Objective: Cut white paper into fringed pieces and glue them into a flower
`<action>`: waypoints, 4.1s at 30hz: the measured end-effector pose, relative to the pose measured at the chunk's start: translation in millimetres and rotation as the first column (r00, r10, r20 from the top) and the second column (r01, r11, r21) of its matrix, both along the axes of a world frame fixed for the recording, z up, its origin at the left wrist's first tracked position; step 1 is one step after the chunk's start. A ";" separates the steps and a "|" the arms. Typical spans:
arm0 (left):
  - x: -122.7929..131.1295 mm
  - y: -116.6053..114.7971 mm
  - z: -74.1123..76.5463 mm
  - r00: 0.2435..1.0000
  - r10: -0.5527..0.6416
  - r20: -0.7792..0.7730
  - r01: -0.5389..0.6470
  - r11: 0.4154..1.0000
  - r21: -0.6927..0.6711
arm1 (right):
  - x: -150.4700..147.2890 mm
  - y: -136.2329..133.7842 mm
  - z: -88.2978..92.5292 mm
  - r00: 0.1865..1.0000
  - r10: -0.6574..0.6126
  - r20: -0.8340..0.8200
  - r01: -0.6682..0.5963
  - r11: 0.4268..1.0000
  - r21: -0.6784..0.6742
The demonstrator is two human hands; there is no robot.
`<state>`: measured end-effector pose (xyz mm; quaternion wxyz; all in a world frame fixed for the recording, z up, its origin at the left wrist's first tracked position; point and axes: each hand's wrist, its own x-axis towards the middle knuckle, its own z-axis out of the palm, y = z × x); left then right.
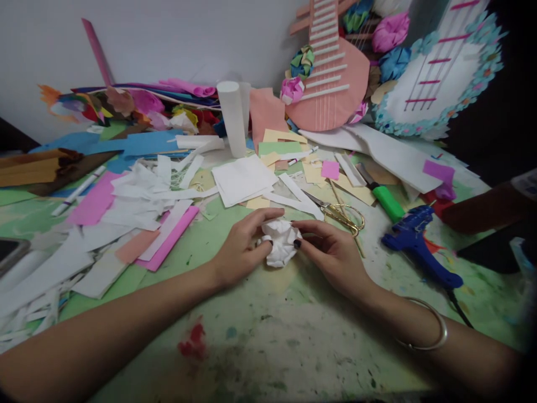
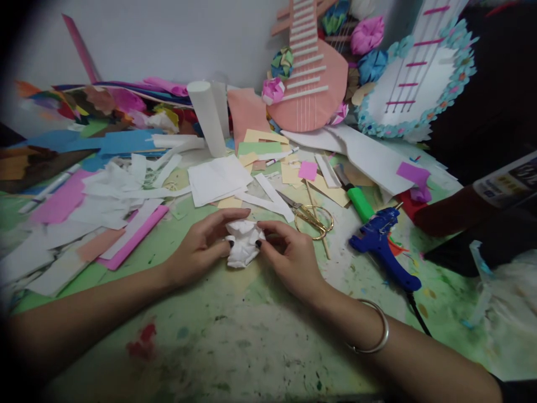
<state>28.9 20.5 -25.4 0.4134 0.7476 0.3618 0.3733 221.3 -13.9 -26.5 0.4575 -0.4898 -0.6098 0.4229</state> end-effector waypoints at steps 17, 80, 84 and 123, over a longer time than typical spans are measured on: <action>1.0 8.8 -0.3 0.981 0.153 0.118 -0.127 0.972 -0.198 | 1.7 2.2 1.8 0.995 -0.040 0.092 0.032 0.995 0.091; 0.7 15.8 8.3 0.969 -0.036 -0.243 0.154 0.860 0.487 | 0.1 8.6 2.8 0.759 -0.268 0.593 -0.133 0.828 0.544; 1.2 15.3 6.2 0.973 0.031 -0.228 0.096 0.844 0.528 | 1.1 9.6 1.6 0.808 -0.219 0.547 -0.187 0.785 0.591; -1.1 27.1 -2.1 0.995 -0.035 -0.096 0.080 0.849 0.523 | 139.5 -54.1 16.2 -0.024 -0.296 0.955 0.389 0.877 0.282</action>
